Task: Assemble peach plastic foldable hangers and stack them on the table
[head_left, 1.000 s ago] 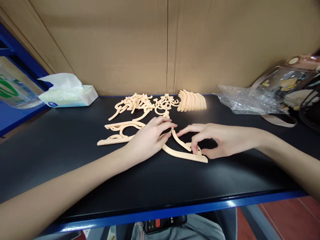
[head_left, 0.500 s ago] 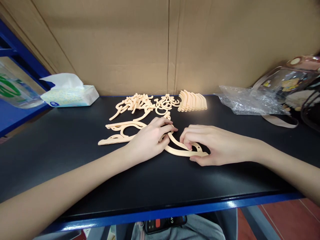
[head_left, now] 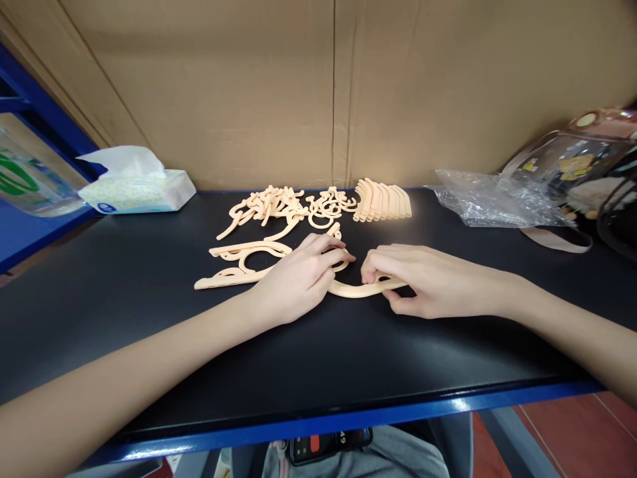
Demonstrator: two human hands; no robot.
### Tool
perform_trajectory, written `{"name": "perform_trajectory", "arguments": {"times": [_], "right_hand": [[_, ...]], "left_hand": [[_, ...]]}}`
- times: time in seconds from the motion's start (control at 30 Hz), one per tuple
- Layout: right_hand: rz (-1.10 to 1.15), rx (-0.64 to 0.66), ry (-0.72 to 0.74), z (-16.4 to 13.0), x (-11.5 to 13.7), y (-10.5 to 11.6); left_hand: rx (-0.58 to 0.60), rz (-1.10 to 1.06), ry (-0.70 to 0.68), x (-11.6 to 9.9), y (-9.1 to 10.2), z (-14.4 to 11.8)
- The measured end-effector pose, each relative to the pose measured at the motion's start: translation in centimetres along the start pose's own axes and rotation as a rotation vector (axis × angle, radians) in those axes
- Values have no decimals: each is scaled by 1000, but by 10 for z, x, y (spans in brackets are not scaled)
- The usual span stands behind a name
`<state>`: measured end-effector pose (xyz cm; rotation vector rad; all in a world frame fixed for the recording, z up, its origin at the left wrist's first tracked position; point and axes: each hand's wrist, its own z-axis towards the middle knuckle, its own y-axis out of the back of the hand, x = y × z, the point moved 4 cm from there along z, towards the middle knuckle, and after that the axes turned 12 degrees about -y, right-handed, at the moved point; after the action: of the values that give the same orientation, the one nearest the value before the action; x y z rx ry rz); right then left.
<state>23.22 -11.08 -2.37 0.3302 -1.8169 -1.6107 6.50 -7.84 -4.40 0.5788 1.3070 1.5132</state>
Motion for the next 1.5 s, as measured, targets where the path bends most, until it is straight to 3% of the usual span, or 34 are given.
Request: {"name": "perform_trajectory", "arguments": {"times": [0.37, 0.47, 0.57, 0.67, 0.97, 1.23, 1.37, 1.5], "right_hand": [[-37, -133, 66, 7, -19, 2], [-69, -213, -10, 7, -25, 7], [-109, -261, -183, 7, -30, 12], [-102, -236, -251, 7, -29, 11], [-113, -184, -82, 9, -23, 4], [171, -67, -12, 13, -23, -4], [202, -215, -95, 14, -29, 2], [237, -259, -320, 13, -43, 7]], "left_hand": [[-55, -31, -77, -3, 3, 1], [-88, 30, -85, -3, 3, 1], [-99, 54, -86, -2, 2, 1], [-100, 57, -94, -1, 1, 1], [-65, 40, -126, -7, 2, 1], [34, 8, -60, -4, -4, 1], [75, 6, -33, -3, -4, 1], [62, 7, -25, -4, -2, 0]]}}
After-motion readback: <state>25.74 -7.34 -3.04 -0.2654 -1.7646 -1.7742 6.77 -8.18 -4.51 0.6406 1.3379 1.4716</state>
